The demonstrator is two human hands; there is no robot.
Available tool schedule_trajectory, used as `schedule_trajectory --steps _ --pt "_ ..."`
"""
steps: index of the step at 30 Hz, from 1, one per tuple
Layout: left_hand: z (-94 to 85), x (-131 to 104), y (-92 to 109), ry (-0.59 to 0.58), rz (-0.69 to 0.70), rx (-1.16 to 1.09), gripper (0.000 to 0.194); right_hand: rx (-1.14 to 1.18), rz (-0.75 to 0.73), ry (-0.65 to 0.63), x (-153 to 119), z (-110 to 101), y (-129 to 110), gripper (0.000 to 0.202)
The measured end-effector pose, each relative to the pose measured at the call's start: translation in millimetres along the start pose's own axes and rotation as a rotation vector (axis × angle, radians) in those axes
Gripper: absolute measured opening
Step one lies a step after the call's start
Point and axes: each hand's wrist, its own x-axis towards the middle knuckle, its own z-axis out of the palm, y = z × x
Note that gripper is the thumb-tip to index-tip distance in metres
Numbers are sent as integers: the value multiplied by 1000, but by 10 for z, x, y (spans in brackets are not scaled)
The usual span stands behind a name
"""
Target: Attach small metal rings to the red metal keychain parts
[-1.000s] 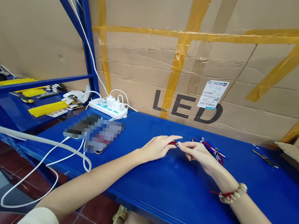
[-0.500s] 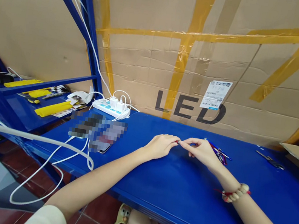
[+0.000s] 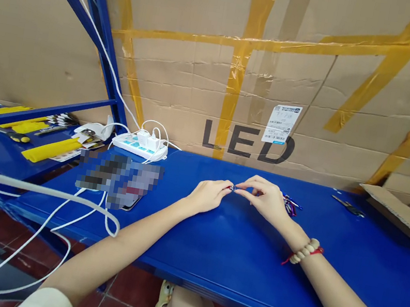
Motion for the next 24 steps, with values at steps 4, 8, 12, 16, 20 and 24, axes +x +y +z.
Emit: schedule_trajectory --steps 4,8,12,16,20,24 --pt "-4 0 -9 -25 -9 6 25 -62 -22 7 -11 -8 26 31" --pt "-16 0 -33 -66 24 36 27 -69 -30 1 -14 -7 19 31" --pt "-18 2 -54 -84 60 43 28 -57 -43 -28 -12 -2 15 30" --pt "-26 -5 -54 -95 68 32 28 -57 -48 -40 -15 4 21 29" --pt "-41 -10 -43 -108 57 58 27 -66 -63 -51 -21 9 36 28" --pt "-44 -8 -43 -118 62 93 28 -70 -74 -61 -22 13 56 24"
